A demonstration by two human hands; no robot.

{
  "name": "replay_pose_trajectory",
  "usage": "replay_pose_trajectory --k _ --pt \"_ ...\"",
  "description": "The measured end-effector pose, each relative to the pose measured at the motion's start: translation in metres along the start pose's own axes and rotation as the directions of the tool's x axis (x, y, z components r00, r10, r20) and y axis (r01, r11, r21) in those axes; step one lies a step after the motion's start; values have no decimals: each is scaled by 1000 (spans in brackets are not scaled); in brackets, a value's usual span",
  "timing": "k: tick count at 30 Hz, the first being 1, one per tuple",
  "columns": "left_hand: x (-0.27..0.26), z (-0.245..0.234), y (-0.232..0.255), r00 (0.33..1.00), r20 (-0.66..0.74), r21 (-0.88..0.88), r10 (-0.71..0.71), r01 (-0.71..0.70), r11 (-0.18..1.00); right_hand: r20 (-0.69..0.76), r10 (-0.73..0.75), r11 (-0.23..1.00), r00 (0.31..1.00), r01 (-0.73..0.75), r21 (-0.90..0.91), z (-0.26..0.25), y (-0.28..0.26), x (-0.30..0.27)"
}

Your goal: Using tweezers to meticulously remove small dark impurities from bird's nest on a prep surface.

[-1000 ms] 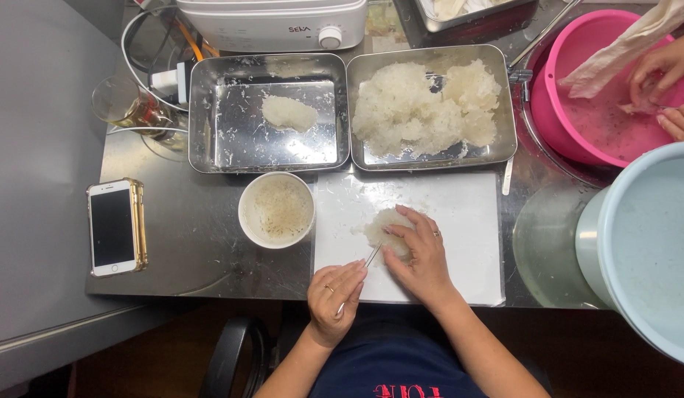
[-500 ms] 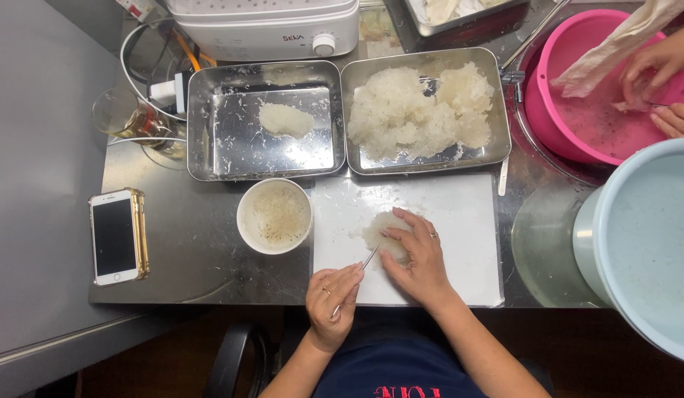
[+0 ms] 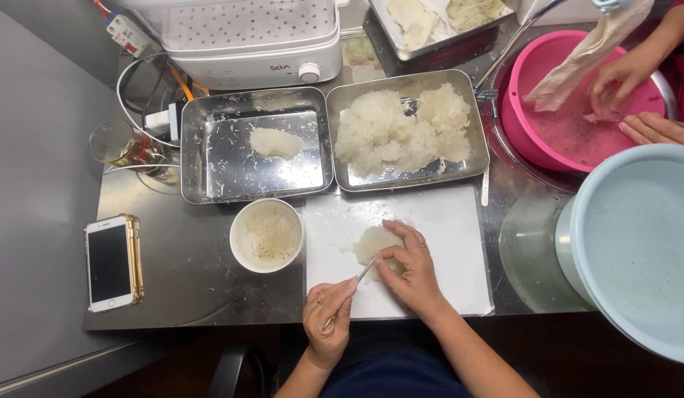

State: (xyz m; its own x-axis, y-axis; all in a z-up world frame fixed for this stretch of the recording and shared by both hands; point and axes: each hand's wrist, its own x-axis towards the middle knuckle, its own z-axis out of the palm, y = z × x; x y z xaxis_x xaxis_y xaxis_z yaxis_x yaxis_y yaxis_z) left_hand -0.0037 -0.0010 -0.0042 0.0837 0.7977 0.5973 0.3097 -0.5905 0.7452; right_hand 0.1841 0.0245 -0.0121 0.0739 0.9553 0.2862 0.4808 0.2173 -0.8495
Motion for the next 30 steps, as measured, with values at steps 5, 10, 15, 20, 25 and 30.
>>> replay_pose_trajectory --k 5,10,15,20,25,30 --pt "-3 0 -1 1000 -5 3 -26 26 1000 1 7 1000 1000 -7 -1 -1 -3 1" --pt "-5 -1 -3 999 -23 -13 -30 30 999 -1 13 1000 1000 -13 10 -2 -4 0" --pt "-8 -3 -5 995 -35 -39 -96 94 995 -3 47 992 999 -46 118 -5 -9 0" --pt "-3 -1 0 999 -15 -33 -43 43 999 -5 34 992 999 -33 122 -5 -7 0" --pt "-3 0 -2 1000 12 -38 -8 8 999 2 15 991 1000 -15 131 -6 -9 1" --pt "0 1 1 1000 26 -26 -17 17 1000 -9 -3 995 1000 4 97 -5 -5 1"
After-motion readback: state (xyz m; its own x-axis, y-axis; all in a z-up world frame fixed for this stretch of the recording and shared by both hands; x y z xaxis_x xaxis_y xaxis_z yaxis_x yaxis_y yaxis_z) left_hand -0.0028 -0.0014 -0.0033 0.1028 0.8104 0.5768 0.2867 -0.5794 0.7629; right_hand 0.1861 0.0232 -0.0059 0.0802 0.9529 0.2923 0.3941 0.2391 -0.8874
